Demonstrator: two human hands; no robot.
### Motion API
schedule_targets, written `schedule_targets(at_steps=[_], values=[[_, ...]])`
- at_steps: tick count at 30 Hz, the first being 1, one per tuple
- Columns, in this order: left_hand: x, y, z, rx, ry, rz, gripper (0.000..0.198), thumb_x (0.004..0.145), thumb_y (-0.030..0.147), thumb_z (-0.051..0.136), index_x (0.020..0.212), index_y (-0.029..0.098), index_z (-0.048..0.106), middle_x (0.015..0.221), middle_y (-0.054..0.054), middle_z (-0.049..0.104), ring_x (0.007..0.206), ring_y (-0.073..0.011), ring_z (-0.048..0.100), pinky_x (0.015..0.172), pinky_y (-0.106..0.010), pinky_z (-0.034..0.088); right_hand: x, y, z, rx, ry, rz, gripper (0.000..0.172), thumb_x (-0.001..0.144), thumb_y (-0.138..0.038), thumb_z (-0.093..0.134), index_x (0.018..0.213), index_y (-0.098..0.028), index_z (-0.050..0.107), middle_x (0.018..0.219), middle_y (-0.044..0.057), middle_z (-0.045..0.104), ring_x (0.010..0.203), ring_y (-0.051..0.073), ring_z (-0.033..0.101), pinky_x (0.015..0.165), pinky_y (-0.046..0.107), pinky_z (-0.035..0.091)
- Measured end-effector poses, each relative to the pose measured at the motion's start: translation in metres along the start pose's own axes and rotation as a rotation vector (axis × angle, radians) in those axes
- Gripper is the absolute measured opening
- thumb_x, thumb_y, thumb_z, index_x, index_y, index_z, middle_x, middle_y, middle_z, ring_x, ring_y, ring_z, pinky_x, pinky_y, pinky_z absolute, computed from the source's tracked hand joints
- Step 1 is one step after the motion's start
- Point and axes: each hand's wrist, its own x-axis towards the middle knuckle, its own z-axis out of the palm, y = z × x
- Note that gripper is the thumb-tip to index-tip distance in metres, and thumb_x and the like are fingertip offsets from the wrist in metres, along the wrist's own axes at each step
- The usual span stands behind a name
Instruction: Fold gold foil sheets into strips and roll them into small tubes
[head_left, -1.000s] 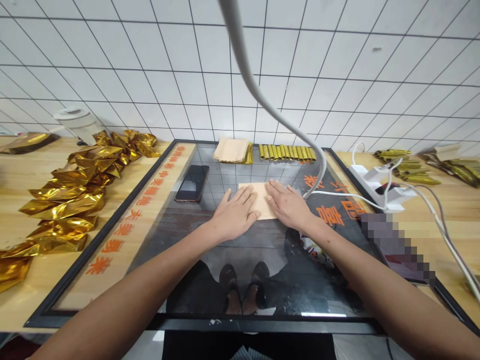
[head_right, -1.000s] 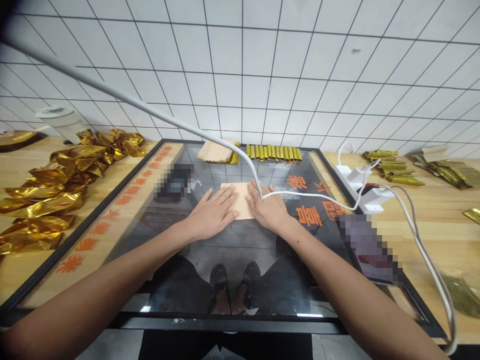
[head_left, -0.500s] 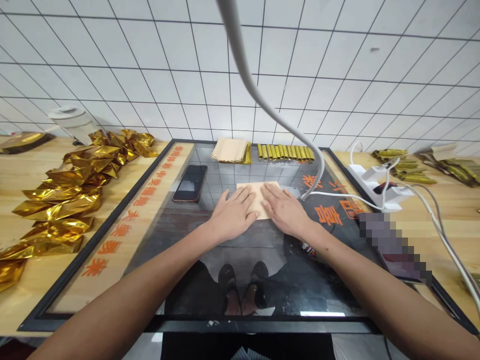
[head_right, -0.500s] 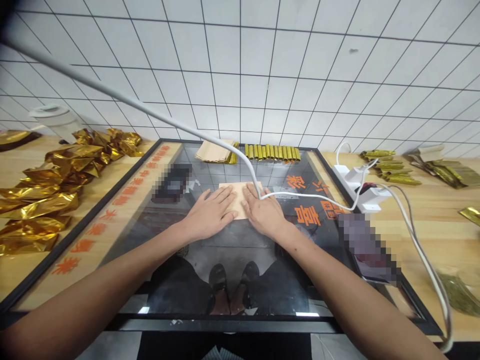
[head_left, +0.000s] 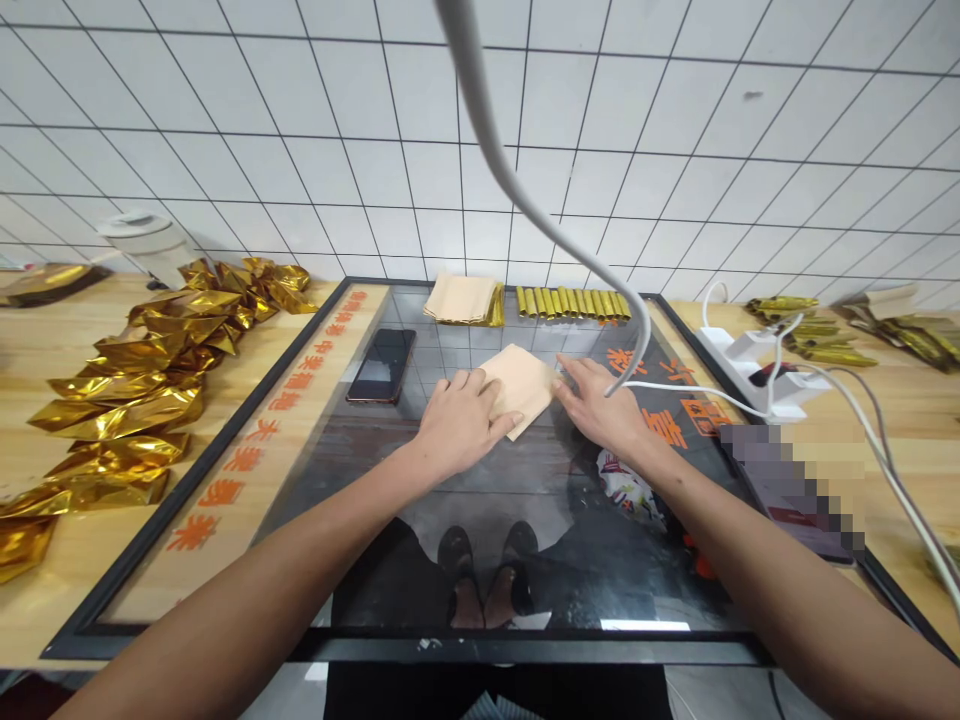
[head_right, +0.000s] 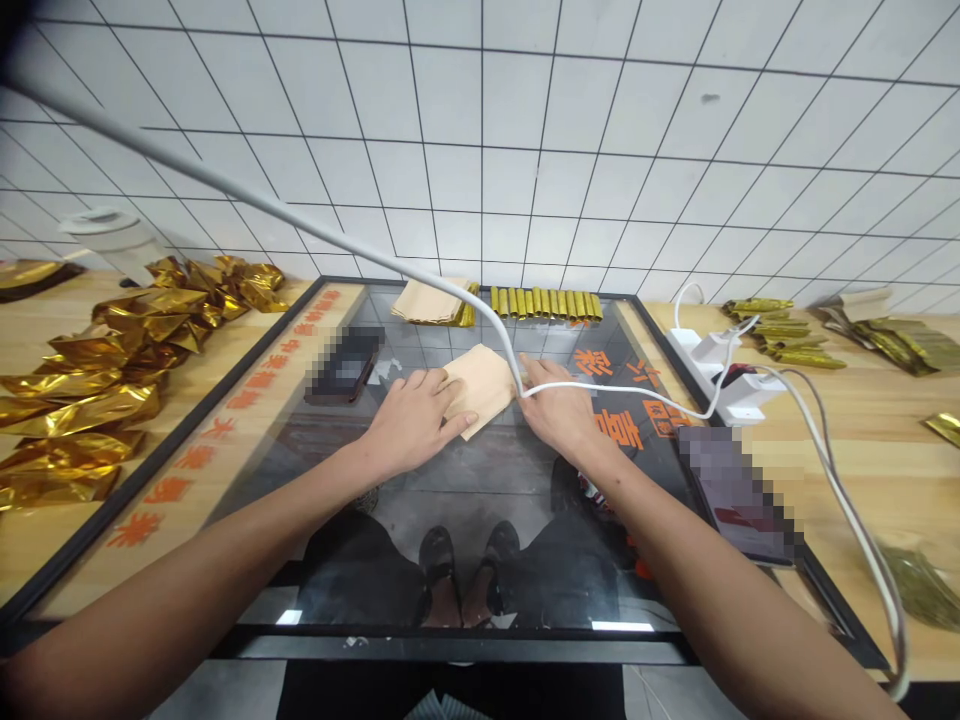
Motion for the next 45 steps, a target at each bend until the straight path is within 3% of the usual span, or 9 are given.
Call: schedule_targets(at_steps=[5, 8, 12, 22, 27, 31, 34, 39, 45], values=[[0.000, 0.002, -0.004, -0.070, 0.004, -0.036, 0.046, 0.112, 0.053, 0.044, 0.118, 0.019, 0.074, 0.119, -0.016, 0.065, 0.114, -0.0359, 0.059, 0.094, -0.052, 0.050, -0.001, -0.002, -0.001, 0.022, 0.032, -0.049, 0.048, 0.110, -0.035, 0.049, 0.151, -0.019, 0.067, 0.138, 0.015, 0.074, 0.128, 0.035, 0.068, 0.105, 0.046, 0.055], [0.000, 0.001, -0.004, -0.160, 0.055, 0.024, 0.030, 0.108, 0.027, 0.046, 0.120, 0.020, 0.074, 0.139, -0.015, 0.063, 0.129, -0.0340, 0.057, 0.104, -0.052, 0.050, -0.006, -0.010, -0.001, 0.040, 0.044, -0.116, 0.043, 0.108, -0.032, 0.052, 0.146, -0.020, 0.070, 0.138, 0.013, 0.073, 0.129, 0.033, 0.066, 0.111, 0.044, 0.052], [0.001, -0.004, 0.002, -0.254, 0.053, 0.155, 0.040, 0.099, 0.009, 0.046, 0.130, 0.021, 0.069, 0.161, -0.011, 0.056, 0.149, -0.0286, 0.050, 0.119, -0.048, 0.046, -0.015, -0.024, 0.000, 0.079, 0.028, -0.245, 0.038, 0.110, -0.032, 0.055, 0.141, -0.021, 0.071, 0.136, 0.013, 0.072, 0.124, 0.030, 0.065, 0.109, 0.042, 0.051], [-0.001, 0.004, -0.005, -0.063, -0.021, 0.155, 0.026, 0.109, 0.037, 0.052, 0.121, 0.023, 0.071, 0.125, -0.011, 0.068, 0.117, -0.0327, 0.062, 0.093, -0.048, 0.050, 0.000, -0.005, 0.001, -0.049, 0.005, -0.109, 0.034, 0.107, -0.032, 0.060, 0.136, -0.019, 0.073, 0.138, 0.018, 0.070, 0.125, 0.036, 0.065, 0.110, 0.051, 0.051], [-0.002, 0.008, -0.007, -0.059, -0.026, 0.135, 0.027, 0.109, 0.041, 0.054, 0.116, 0.023, 0.072, 0.112, -0.011, 0.064, 0.109, -0.0323, 0.062, 0.090, -0.047, 0.050, -0.008, -0.018, -0.003, -0.012, 0.022, -0.171, 0.037, 0.109, -0.027, 0.055, 0.143, -0.020, 0.069, 0.147, 0.015, 0.067, 0.133, 0.032, 0.063, 0.112, 0.044, 0.051], [-0.002, 0.010, -0.007, -0.068, -0.035, 0.110, 0.030, 0.110, 0.038, 0.050, 0.122, 0.021, 0.072, 0.110, -0.012, 0.064, 0.109, -0.0325, 0.063, 0.092, -0.048, 0.051, -0.016, -0.033, 0.002, 0.032, -0.027, -0.329, 0.034, 0.112, -0.029, 0.051, 0.139, -0.021, 0.071, 0.148, 0.013, 0.067, 0.132, 0.029, 0.065, 0.112, 0.042, 0.050], [-0.002, 0.009, -0.005, -0.064, -0.022, 0.121, 0.028, 0.109, 0.036, 0.051, 0.114, 0.020, 0.074, 0.113, -0.013, 0.065, 0.113, -0.0335, 0.063, 0.095, -0.049, 0.051, -0.012, -0.028, 0.008, -0.002, -0.054, -0.302, 0.033, 0.114, -0.031, 0.049, 0.135, -0.022, 0.072, 0.147, 0.012, 0.070, 0.134, 0.029, 0.066, 0.113, 0.043, 0.049], [-0.002, 0.003, 0.000, -0.163, 0.014, 0.201, 0.024, 0.109, 0.034, 0.055, 0.122, 0.021, 0.071, 0.146, -0.014, 0.063, 0.139, -0.0316, 0.056, 0.117, -0.049, 0.043, -0.003, -0.010, 0.008, -0.021, -0.035, -0.235, 0.030, 0.111, -0.026, 0.053, 0.131, -0.022, 0.074, 0.145, 0.013, 0.072, 0.133, 0.030, 0.067, 0.113, 0.046, 0.048], [-0.002, 0.006, -0.002, -0.104, -0.015, 0.173, 0.037, 0.112, 0.049, 0.049, 0.127, 0.024, 0.072, 0.130, -0.013, 0.067, 0.124, -0.0332, 0.061, 0.105, -0.050, 0.047, -0.014, -0.029, -0.003, 0.052, -0.004, -0.297, 0.043, 0.114, -0.030, 0.045, 0.152, -0.019, 0.062, 0.160, 0.014, 0.063, 0.143, 0.027, 0.061, 0.118, 0.042, 0.047]])
